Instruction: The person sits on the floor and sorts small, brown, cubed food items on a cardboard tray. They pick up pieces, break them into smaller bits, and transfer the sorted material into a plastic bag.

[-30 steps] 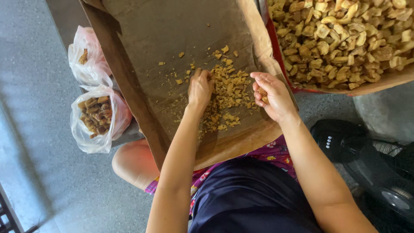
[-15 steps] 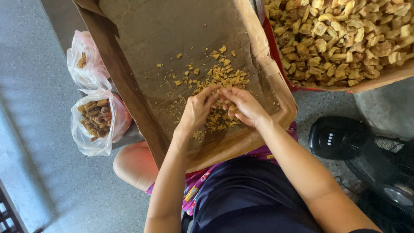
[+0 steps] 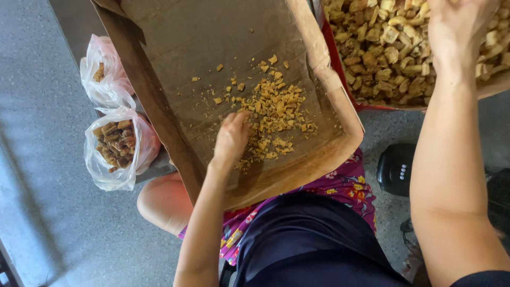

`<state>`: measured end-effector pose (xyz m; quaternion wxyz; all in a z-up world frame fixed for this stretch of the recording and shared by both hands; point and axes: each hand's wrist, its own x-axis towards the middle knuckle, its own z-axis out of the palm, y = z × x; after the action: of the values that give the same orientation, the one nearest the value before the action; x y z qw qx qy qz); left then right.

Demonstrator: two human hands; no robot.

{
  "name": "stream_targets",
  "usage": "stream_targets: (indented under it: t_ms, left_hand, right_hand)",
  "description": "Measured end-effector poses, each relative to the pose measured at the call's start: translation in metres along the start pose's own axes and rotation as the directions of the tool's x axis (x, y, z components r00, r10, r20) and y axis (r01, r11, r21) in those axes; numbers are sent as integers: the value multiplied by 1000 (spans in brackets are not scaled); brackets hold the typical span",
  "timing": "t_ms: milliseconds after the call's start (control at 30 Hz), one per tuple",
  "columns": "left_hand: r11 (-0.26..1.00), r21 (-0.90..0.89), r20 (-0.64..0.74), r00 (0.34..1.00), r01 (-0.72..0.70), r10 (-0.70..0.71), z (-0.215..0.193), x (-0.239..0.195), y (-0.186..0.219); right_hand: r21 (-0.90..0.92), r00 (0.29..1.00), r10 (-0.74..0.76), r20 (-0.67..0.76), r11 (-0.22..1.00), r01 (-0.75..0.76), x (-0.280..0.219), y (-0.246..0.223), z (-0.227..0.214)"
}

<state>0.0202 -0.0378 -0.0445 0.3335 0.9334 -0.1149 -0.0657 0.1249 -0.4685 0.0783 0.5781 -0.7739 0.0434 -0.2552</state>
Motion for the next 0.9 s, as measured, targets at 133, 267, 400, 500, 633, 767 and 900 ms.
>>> stream_targets:
  t_ms: [133,267,400,500,633,767,900]
  left_hand:
    - [997,71,66,998,-29,24,41,32,37]
    - [990,141,145,989,-1,-20,56,42,49]
    - [989,67,164,976,134,-144,37,28,37]
    - [951,-51,224,932,304,-285,6,12,16]
    - [991,-39,-184,974,131,-136,-42,-8,-36]
    - [913,182,149,907,366,-393,-64,-36,-49]
    - [743,362,662,406,563,-630,-41,-36,-33]
  right_hand:
    - [-129,948,-143,284,974,185,-32,-28,16]
    - [-348,656,192,730,931,114,-93,-48,67]
    - [-727,289,669,685,658,198,-138,-34,103]
    - [-834,280,791,544,473,285,-151,-13,122]
    - [-625,314,589,744,780,17,-176,10,155]
    - [-350,742,31,669,895,278,-166,48,169]
    - [-495,823,-73,563,768,407,-136,97,177]
